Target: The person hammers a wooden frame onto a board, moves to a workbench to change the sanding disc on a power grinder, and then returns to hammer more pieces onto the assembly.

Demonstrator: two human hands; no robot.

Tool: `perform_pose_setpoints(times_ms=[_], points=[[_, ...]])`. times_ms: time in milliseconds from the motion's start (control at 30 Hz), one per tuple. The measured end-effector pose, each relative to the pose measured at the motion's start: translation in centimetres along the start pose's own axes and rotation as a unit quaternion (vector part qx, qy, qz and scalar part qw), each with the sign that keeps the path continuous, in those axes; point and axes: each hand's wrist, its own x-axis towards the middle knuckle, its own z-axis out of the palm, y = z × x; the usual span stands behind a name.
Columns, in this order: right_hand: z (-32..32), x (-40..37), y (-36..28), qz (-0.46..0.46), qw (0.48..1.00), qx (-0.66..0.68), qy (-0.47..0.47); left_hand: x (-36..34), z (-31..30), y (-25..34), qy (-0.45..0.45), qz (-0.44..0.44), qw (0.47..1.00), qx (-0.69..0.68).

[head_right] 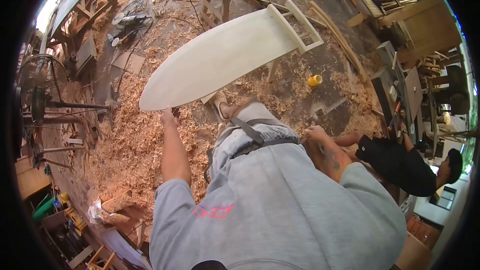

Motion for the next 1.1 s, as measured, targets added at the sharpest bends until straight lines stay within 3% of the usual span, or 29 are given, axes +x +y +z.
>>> perform_pose_setpoints(times_ms=[100, 133, 167, 200, 267, 300, 367, 433, 533, 667, 700, 733, 767, 800, 833, 967, 1033, 1100], points=[[-0.4, 0.8, -0.2, 0.005, 0.999, -0.046, 0.0, -1.1, -0.4, 0.6, -0.021, -0.01, 1.0, -0.005], [-1.1, 1.2, 0.2, -0.13, 0.972, -0.197, -0.016, -1.1, -0.6, 0.7, -0.024, -0.012, 1.0, 0.01], [-1.4, 1.8, 0.5, -0.259, 0.904, -0.34, -0.029, -1.1, -0.6, 0.8, -0.027, -0.015, 0.999, 0.026], [-1.2, 2.1, -0.4, -0.26, 0.905, -0.336, -0.027, -2.4, -0.2, 1.8, 0.001, -0.017, 0.999, 0.04], [-0.8, 2.4, -2.4, -0.093, 0.985, -0.14, 0.025, -0.2, -1.2, 0.9, -0.004, -0.018, 0.998, 0.057], [-0.6, 2.0, -3.7, -0.004, 0.998, -0.037, 0.049, 0.5, -1.8, 0.4, -0.006, -0.021, 0.997, 0.072], [-0.3, 2.1, -4.6, -0.009, 0.999, -0.005, 0.051, -0.7, -1.6, 0.8, -0.023, -0.027, 0.999, 0.036], [0.5, 2.8, -5.2, -0.01, 0.994, 0.103, 0.044, 0.0, -1.9, 0.5, 0.04, 0.041, 0.989, 0.133], [0.7, 5.2, -5.0, 0.003, 0.999, 0.038, 0.024, 5.7, -4.3, -1.9, 0.023, 0.075, 0.973, 0.217], [0.3, 8.5, -7.6, 0.013, 0.999, -0.045, -0.018, -1.0, -2.1, 2.1, 0.033, 0.033, 0.976, 0.211], [-0.4, 6.8, -10.5, 0.004, 0.999, -0.032, -0.005, -1.5, -1.6, 2.9, 0.033, -0.018, 0.976, 0.217], [-0.1, 9.3, -9.8, -0.061, 0.992, -0.109, 0.011, -1.8, -1.3, 3.5, 0.032, -0.07, 0.971, 0.224], [-0.1, 9.9, -10.4, -0.096, 0.989, -0.104, 0.051, -1.5, -1.3, 3.6, 0.022, -0.064, 0.969, 0.238], [0.2, 10.2, -11.0, -0.126, 0.983, -0.097, 0.091, -0.9, -1.8, 3.2, 0.014, -0.052, 0.984, 0.167], [0.2, 10.8, -11.2, -0.129, 0.989, -0.041, 0.067, -0.4, -2.3, 3.0, 0.005, -0.043, 0.994, 0.096], [-0.7, 7.9, -13.6, -0.201, 0.97, -0.113, 0.074, 2.9, -2.7, 3.4, -0.029, -0.069, 0.996, 0.053], [0.4, 6.5, -13.1, -0.146, 0.982, -0.071, 0.092, 5.1, -3.3, 3.5, -0.003, -0.076, 0.992, 0.101], [1.1, 4.8, -10.6, -0.093, 0.989, -0.028, 0.108, 3.9, -2.6, 4.1, -0.047, -0.086, 0.993, 0.069]])
